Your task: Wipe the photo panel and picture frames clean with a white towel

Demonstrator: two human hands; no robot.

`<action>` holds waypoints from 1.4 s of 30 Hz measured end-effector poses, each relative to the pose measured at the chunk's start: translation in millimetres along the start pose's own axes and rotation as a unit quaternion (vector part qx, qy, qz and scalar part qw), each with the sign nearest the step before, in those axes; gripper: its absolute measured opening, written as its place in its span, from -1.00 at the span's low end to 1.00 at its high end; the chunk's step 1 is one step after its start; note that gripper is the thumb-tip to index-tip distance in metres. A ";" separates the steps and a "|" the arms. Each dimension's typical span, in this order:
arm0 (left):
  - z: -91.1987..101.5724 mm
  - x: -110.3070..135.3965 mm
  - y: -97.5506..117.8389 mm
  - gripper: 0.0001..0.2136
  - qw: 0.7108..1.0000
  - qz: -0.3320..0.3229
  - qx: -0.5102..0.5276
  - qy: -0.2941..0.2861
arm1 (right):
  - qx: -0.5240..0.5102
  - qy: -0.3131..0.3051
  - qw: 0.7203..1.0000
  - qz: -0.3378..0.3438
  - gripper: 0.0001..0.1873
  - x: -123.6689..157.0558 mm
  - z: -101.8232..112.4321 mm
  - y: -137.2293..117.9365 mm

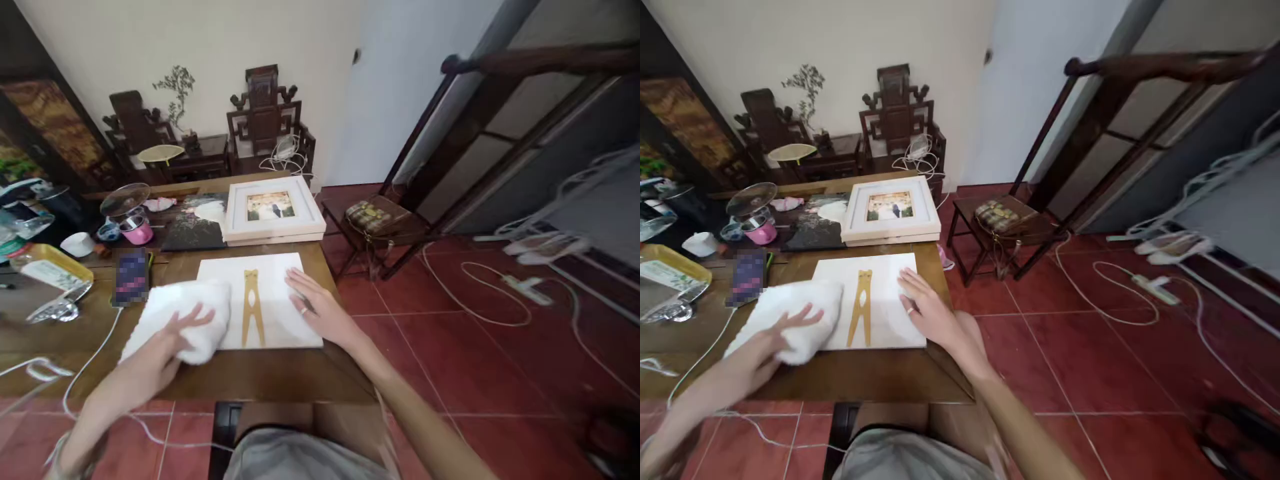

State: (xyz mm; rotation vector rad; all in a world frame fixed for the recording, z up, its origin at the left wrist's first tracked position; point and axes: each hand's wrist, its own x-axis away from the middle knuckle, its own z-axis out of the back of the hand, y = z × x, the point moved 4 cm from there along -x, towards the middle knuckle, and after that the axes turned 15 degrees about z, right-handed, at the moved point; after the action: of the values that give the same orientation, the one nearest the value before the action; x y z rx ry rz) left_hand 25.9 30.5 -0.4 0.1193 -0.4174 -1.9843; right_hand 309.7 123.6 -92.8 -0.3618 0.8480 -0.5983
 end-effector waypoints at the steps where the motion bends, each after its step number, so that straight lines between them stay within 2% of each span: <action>1: -2.8 11.9 4.6 -0.78 1.000 0.003 0.001 -0.012 | -0.001 0.002 1.000 0.000 -0.55 -0.1 0.6 0.0; 3: -7.0 31.3 12.4 -0.77 0.999 0.008 0.003 -0.031 | -0.003 0.005 1.000 -0.001 -0.56 -0.2 1.7 0.2; 5: -9.0 40.0 16.6 -0.76 0.999 0.010 0.008 -0.043 | -0.003 0.007 1.000 -0.004 -0.56 -0.2 2.8 0.5; 8: -7.6 30.1 13.1 -0.75 0.999 0.013 0.018 -0.043 | -0.001 0.005 1.000 -0.007 -0.56 -0.2 3.8 0.5; 13: -4.5 -27.6 -15.6 -0.72 0.999 0.017 0.016 -0.025 | 0.006 -0.001 1.000 -0.007 -0.56 -0.5 3.4 -1.2; 17: -7.1 -83.0 -39.6 -0.63 0.997 0.064 -0.035 -0.021 | 0.003 0.001 1.000 -0.009 -0.56 -1.4 3.0 -2.1; 19: -7.4 -101.9 -42.5 -0.59 0.994 0.089 -0.060 -0.008 | 0.002 -0.001 1.000 -0.011 -0.55 -1.7 3.1 -2.4; 21: -7.2 -110.0 -37.5 -0.57 0.992 0.098 -0.080 0.001 | 0.005 -0.004 1.000 -0.013 -0.55 -1.9 3.2 -2.7; 25: -8.5 -93.7 -12.7 -0.56 0.991 0.084 -0.094 -0.031 | 0.009 -0.006 1.000 -0.012 -0.56 -1.4 2.9 -3.3; 30: -18.6 -37.7 18.1 -0.54 0.990 0.068 -0.086 -0.088 | 0.011 0.000 1.000 -0.011 -0.56 -0.8 2.5 -3.1; 33: -27.7 -5.5 27.6 -0.59 0.992 0.045 -0.078 -0.086 | 0.012 -0.006 1.000 -0.007 -0.55 -1.0 2.3 -3.1; 35: -29.7 7.1 29.7 -0.62 0.994 0.034 -0.067 -0.078 | 0.012 -0.008 1.000 -0.004 -0.55 -1.2 2.4 -3.2; 38: -25.1 5.3 27.6 -0.59 0.997 0.009 -0.039 -0.073 | 0.014 -0.011 1.000 -0.006 -0.55 -1.2 2.6 -3.1; 42: -15.9 -33.1 9.3 -0.58 0.999 0.004 0.002 -0.043 | 0.012 -0.010 1.000 -0.009 -0.55 -1.4 3.1 -3.5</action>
State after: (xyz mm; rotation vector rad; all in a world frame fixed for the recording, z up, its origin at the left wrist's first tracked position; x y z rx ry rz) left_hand 52.6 52.7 -15.4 0.0338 -0.4760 -1.9853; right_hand 310.2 121.9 -88.3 -0.3534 0.8178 -0.6191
